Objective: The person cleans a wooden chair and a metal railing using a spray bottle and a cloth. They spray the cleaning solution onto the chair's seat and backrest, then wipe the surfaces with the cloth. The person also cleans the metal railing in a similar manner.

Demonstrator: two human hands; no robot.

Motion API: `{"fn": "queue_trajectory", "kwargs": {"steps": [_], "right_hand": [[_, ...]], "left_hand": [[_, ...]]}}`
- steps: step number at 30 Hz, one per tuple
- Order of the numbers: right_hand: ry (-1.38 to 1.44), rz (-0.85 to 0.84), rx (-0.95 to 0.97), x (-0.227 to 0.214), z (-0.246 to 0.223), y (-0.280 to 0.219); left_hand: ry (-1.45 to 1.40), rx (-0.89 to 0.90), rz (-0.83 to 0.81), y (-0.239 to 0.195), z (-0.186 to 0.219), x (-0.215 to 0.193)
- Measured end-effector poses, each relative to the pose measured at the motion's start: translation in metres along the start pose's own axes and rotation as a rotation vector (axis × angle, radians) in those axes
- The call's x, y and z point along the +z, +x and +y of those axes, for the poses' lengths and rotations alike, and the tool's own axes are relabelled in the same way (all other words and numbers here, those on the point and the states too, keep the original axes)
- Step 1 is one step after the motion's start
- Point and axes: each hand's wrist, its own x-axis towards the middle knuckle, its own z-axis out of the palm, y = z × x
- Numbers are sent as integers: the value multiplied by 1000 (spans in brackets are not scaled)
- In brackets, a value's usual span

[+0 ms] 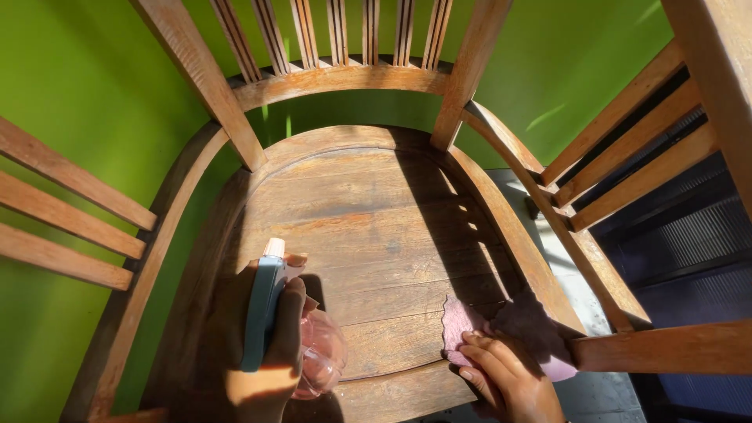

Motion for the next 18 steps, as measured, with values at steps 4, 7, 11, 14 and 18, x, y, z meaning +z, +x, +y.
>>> {"fn": "queue_trajectory", "kwargs": {"steps": [4, 7, 11, 14, 18], "right_hand": [[-87, -86, 80, 10, 2, -2], [-53, -105, -48, 10, -16, 8], [62, -178, -231, 16, -53, 24], [137, -307, -357, 23, -72, 34], [207, -377, -365, 35, -102, 46]], "left_hand": [[-2, -123, 1, -15, 5, -23], [3, -82, 55, -25, 8, -33], [34, -164, 7, -36, 7, -45], [27, -302, 25, -46, 1, -49], [45, -250, 27, -54, -6, -54]]}}
